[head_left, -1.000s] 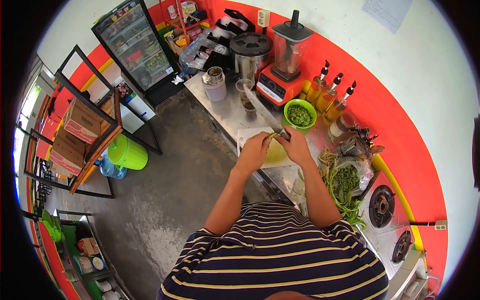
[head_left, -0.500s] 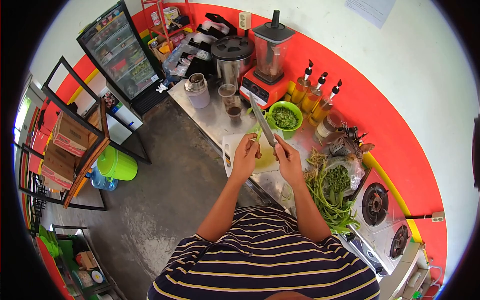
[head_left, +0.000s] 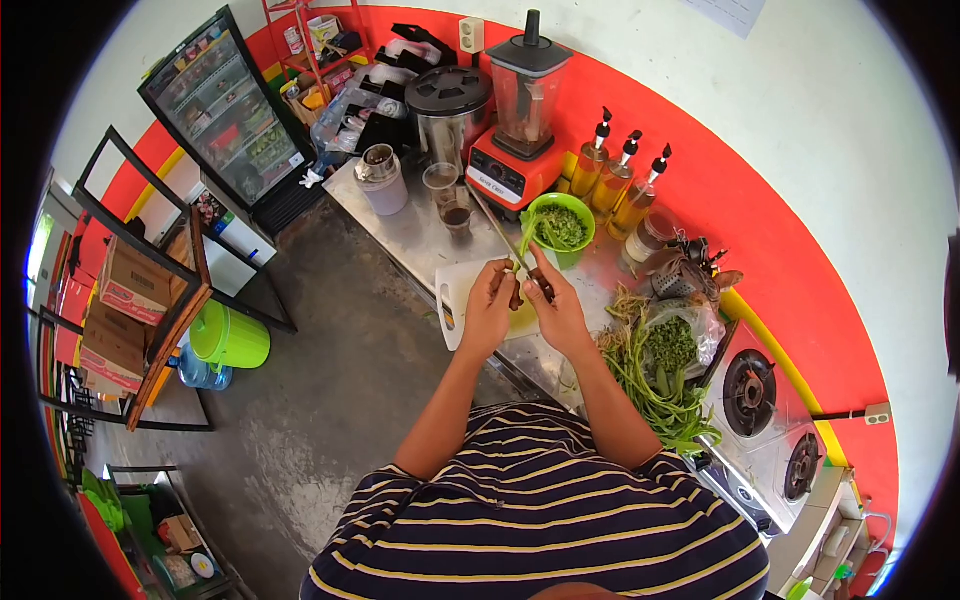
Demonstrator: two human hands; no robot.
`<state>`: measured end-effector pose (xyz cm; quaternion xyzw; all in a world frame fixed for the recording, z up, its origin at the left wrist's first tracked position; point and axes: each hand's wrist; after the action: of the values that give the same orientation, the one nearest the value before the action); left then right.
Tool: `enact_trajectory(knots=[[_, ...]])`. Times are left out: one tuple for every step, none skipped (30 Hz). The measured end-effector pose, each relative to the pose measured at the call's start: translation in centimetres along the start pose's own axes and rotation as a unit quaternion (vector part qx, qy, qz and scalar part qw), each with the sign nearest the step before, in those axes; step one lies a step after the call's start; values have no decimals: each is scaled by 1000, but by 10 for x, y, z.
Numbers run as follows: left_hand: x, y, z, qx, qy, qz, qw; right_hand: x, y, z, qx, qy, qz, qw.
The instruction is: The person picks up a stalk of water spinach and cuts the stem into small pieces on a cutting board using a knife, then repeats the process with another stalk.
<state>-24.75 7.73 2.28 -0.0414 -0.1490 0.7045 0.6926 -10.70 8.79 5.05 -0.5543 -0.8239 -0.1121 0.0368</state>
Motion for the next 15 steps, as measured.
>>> enact_trajectory(knots=[[-1,2,1,1,0,3,1000,1,-1,0,1,0,-3,1000],[-2,4,2,-2,5,2,1000,2,-3,-1,10,-6,-9,1000],[-3,6,2,-5,11,1,1000,3,-4,-2,19,-11,-14,1000],[-3,8,3,-5,11,3,1000,5,-6,1,20,-12,-17,1000],[-4,9,3,-15,24,8,1000,6,-7,5,32,-12,-23,999],[-4,10,3,-26,38,12,999,7,-8,6,44,-12,-28,999],[-4,11,4,-26,39,14,999,8,-9,7,44,-13,-29,998],[-4,13,4,-43,53,2,998,8,-10,7,44,-16,-27,999],[-4,14,4,-60,68,-9,996,8,-11,8,43,-19,-24,999],[-4,15,2,-61,69,-8,996,9,-12,9,43,-20,-25,999],[-3,16,-1,-61,75,-6,995,9,-13,10,44,-26,-28,998],[-3,17,-2,-61,82,-4,995,9,-15,11,46,-33,-30,998],[-4,18,-3,-61,84,-2,995,9,-15,12,46,-35,-30,998],[-5,20,-3,-54,82,-4,995,9,-15,13,57,-40,-31,997],[-6,22,-5,-47,81,-6,996,8,-15,15,67,-46,-32,996]])
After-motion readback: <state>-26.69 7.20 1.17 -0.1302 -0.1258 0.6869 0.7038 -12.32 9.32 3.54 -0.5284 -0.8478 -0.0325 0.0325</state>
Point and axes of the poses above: each hand's wrist, its own x-axis towards the middle knuckle, its own y-axis out of the back of the hand, z = x × y, and after that the axes turned 4 degrees about -z, right-handed
